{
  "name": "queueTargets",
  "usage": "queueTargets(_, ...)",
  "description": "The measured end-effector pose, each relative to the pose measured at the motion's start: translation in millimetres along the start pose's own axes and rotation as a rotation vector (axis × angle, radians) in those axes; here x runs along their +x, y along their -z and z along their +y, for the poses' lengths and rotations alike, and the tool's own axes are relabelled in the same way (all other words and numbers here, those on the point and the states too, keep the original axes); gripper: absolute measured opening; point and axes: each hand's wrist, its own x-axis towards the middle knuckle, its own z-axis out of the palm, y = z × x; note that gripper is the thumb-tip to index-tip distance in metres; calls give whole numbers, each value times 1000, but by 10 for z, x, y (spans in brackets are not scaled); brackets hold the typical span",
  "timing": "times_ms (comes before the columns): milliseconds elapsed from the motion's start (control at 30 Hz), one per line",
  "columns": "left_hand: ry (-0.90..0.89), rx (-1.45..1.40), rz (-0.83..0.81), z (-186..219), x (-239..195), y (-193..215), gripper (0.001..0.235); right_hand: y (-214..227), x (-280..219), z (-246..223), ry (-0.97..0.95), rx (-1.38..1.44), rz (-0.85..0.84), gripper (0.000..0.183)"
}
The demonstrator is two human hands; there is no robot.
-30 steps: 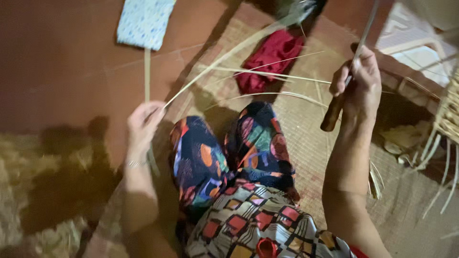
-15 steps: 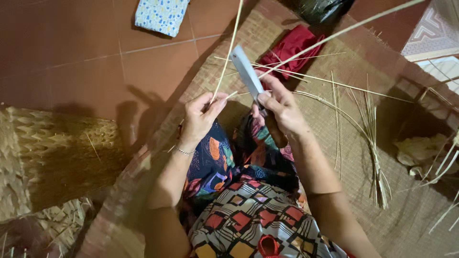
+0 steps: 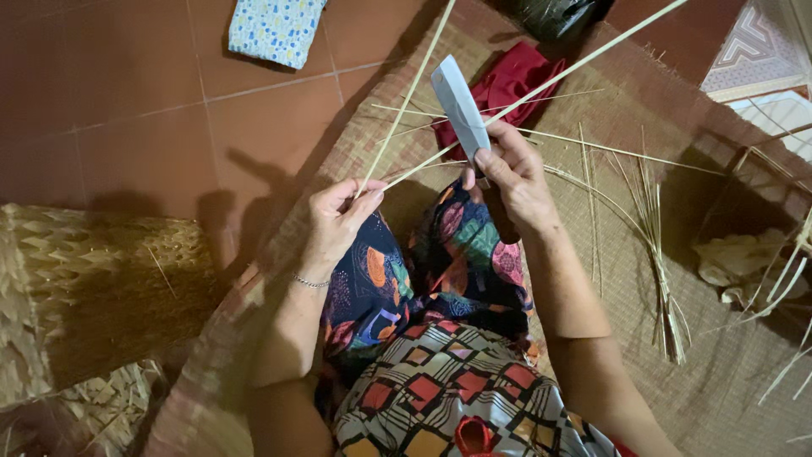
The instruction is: The person sits on a mat and uses a large knife to shave thin strips from long bamboo sticks. They hold the sticks with one hand and scrape the blade along the length of the sticks to remove the outer layer, occasionally adjusting their grip.
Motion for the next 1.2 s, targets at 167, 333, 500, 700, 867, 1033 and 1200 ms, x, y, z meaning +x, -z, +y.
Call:
queueTargets(167, 50, -49, 11, 37, 14, 34, 12, 156, 22, -3, 95, -46, 36, 45)
queueTargets(333, 50, 83, 21, 43, -3, 121, 13, 199, 26, -70, 109, -42, 90, 49)
queueTargets(500, 124, -12, 16, -2, 11, 263, 14, 248, 7, -189, 127, -42, 112, 51)
queueTargets(700, 151, -37, 1, -58, 6, 454, 16, 316, -6, -287, 165, -52, 144, 52)
queueTargets(867, 112, -34, 5, -114, -59, 625, 17, 434, -2, -339, 190, -108, 239, 50)
queueTargets(1033, 177, -18, 28, -226, -81, 838, 19, 642, -13, -364, 233, -105, 234, 47)
queueTargets(1200, 167, -31, 53, -309, -45, 1047, 19, 844, -40, -410, 248, -97, 248, 45)
